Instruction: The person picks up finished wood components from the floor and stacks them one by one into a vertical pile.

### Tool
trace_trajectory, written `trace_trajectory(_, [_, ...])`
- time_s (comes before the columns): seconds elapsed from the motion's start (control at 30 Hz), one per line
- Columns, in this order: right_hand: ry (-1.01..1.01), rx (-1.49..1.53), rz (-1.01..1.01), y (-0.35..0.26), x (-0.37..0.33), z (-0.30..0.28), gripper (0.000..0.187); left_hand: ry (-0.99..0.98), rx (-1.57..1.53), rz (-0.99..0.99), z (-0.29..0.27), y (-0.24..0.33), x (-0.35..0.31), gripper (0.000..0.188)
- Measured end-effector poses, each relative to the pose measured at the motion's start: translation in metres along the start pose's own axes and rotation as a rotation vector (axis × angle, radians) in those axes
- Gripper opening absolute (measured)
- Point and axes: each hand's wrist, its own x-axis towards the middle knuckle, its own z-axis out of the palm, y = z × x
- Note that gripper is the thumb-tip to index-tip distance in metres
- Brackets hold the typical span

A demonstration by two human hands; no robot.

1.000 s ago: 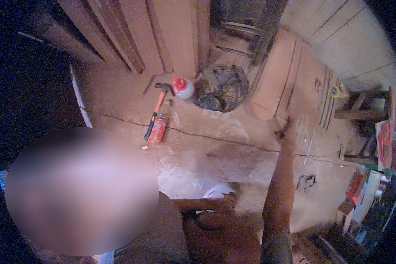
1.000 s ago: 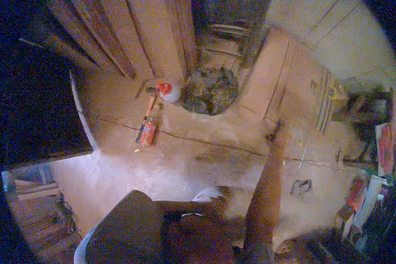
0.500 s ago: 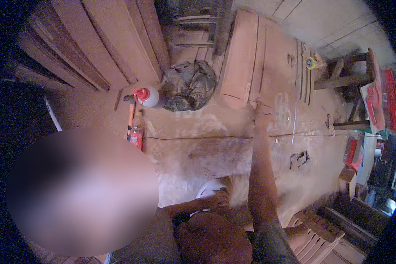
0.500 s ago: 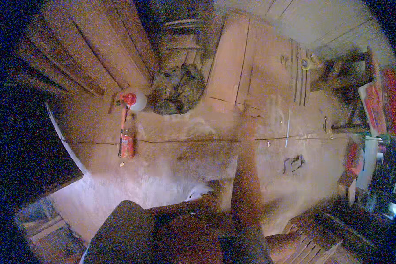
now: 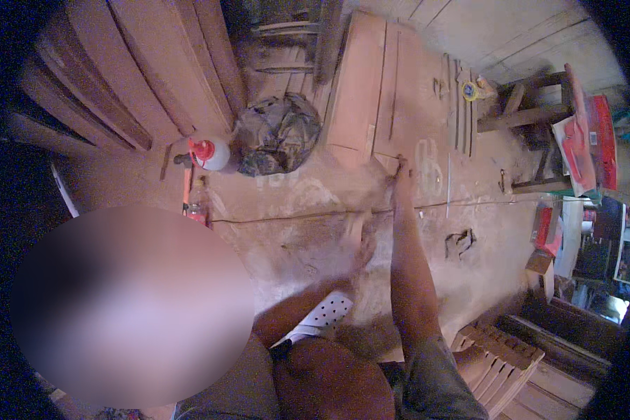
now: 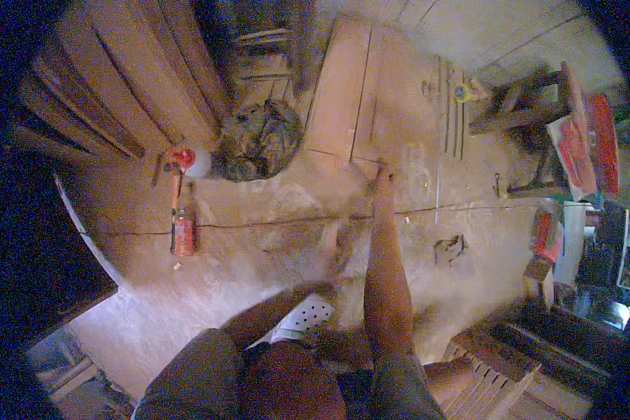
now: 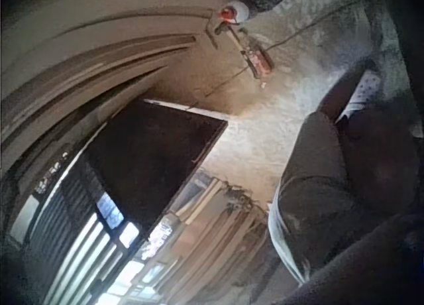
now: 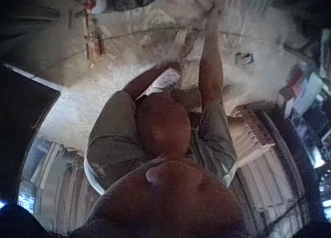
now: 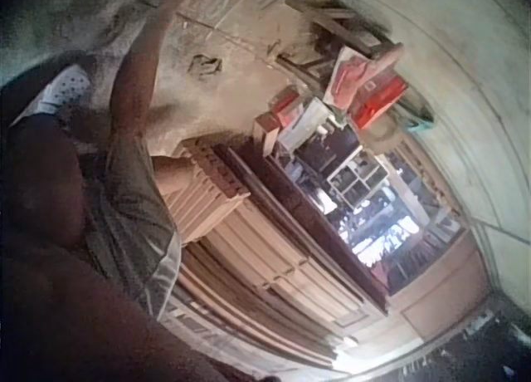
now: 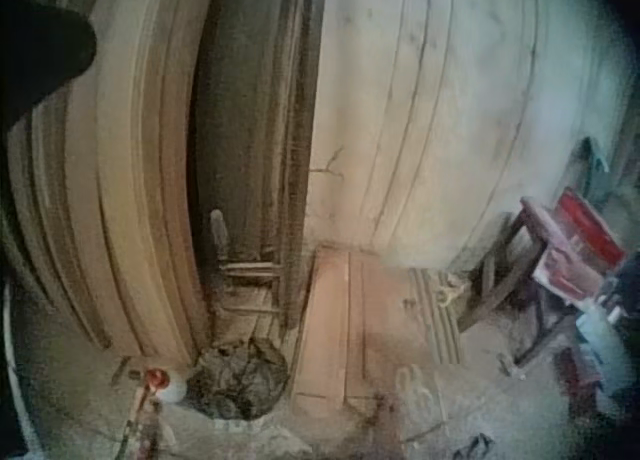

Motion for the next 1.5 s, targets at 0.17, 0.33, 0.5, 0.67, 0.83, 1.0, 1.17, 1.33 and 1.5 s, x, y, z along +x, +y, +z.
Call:
trace_trajectory(0.17, [-0.110, 0.243, 0.125, -0.016, -0.013, -0.006, 0.050, 0.236, 0.265, 0.227, 0.009, -0.008, 0.109, 0.075])
trace_trajectory(0.33, [-0.223, -0.012, -0.072, 0.006, -0.002, -0.024, 0.048, 0.126, 0.077, 0.197, 0.018, -0.022, 0.134, 0.079])
trace_trajectory(0.5, [-0.148, 0.076, 0.005, -0.027, -0.024, -0.004, 0.045, 0.187, -0.208, 0.211, 0.035, -0.031, 0.123, 0.071])
trace_trajectory(0.67, [-0.166, 0.214, 0.214, -0.026, -0.024, -0.002, 0.044, 0.272, -0.529, 0.082, 0.058, -0.029, 0.129, 0.065])
trace_trajectory(0.83, [-0.046, -0.001, -0.159, 0.004, 0.013, -0.023, 0.041, 0.436, -0.183, 0.323, 0.062, -0.039, 0.145, 0.056])
trace_trajectory(1.0, [-0.022, -0.469, -0.604, -0.058, -0.028, -0.021, 0.042, 0.478, -0.246, 0.303, 0.046, -0.029, 0.138, 0.044])
trace_trajectory(1.17, [-0.207, -1.005, -0.810, -0.073, -0.035, -0.024, 0.048, 0.479, -0.306, 0.233, 0.050, -0.020, 0.135, 0.039])
trace_trajectory(1.33, [-0.170, -1.009, -0.846, -0.059, -0.029, -0.023, 0.046, 0.407, -0.339, 0.145, 0.052, -0.019, 0.134, 0.036])
trace_trajectory(1.5, [-0.112, -1.013, -0.859, -0.044, -0.028, -0.029, 0.041, 0.423, -0.384, 0.079, 0.060, -0.005, 0.123, 0.039])
